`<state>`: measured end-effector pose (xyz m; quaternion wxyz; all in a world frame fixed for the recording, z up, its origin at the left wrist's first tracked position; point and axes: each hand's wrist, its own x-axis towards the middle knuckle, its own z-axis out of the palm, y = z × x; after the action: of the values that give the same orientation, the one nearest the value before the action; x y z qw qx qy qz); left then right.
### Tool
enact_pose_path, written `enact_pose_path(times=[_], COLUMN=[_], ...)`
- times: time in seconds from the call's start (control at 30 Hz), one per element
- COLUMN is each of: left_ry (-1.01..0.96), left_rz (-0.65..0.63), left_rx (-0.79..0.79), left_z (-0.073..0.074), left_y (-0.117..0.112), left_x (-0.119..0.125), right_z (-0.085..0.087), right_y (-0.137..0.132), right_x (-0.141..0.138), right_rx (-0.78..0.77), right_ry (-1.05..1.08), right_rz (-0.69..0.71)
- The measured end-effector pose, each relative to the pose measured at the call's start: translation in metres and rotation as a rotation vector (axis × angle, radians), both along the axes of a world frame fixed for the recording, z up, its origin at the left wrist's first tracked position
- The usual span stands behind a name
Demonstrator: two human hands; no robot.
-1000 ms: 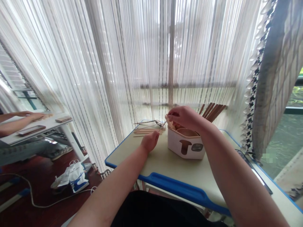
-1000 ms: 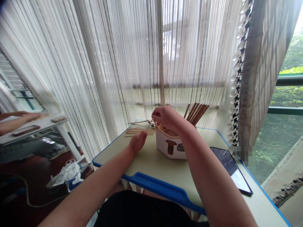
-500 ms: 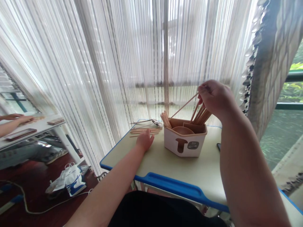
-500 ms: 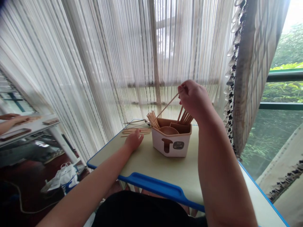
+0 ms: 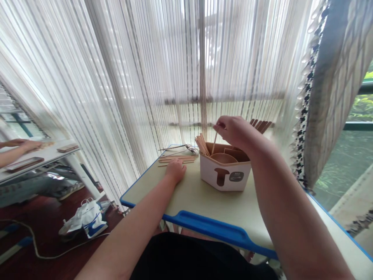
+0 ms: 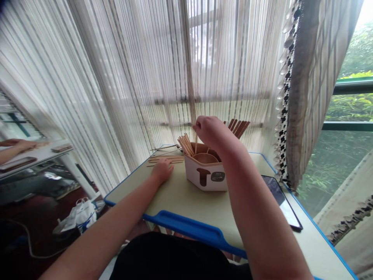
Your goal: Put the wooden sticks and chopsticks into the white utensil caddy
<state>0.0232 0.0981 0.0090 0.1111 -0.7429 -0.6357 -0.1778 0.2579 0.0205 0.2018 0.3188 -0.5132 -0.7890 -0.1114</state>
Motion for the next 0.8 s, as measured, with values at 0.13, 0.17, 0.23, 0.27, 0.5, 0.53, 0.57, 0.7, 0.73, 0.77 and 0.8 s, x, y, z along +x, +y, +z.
enact_pose_path(times=[0.13,0.17,0.23,0.27,0.5,0.53,0.57,0.7,0.73,0.77,0.8], left_ry=[-0.029,-0.033,-0.034,-0.029,-0.001,-0.007,-0.014,-0.035,-0.039,-0.042,-0.037], left_rz=[-0.024,-0.020,-0.010,-0.005,0.005,0.004,0.003,-0.016,-0.024,-0.020,-0.025], left_rx=[0.034,0.033,0.028,0.025,-0.049,-0.041,-0.030,-0.014,-0.024,-0.039,-0.051], left_z=[0.003,0.003,0.004,0.005,0.004,0.004,0.004,0.003,0.003,0.002,0.002], left_y=[-0.002,-0.002,-0.004,-0.004,-0.002,-0.002,-0.003,-0.004,-0.003,-0.003,-0.002], left_x=[0.000,0.000,0.001,0.001,0.000,0.000,0.000,0.001,0.001,0.000,0.000], right_z=[-0.016,-0.019,-0.024,-0.025,-0.027,-0.027,-0.027,-0.023,-0.021,-0.019,-0.018], right_y=[0.009,0.012,0.016,0.018,0.017,0.015,0.013,-0.003,-0.009,-0.016,-0.023], right_x=[-0.028,-0.032,-0.037,-0.037,-0.039,-0.041,-0.042,-0.051,-0.053,-0.056,-0.059], right_rx=[-0.061,-0.097,-0.167,-0.186,-0.139,-0.113,-0.082,0.022,0.050,0.078,0.106], right_ry=[-0.146,-0.173,-0.210,-0.220,-0.188,-0.172,-0.154,-0.104,-0.100,-0.095,-0.092], right_rz=[0.042,0.037,0.018,0.008,0.008,0.003,-0.009,-0.072,-0.077,-0.075,-0.065])
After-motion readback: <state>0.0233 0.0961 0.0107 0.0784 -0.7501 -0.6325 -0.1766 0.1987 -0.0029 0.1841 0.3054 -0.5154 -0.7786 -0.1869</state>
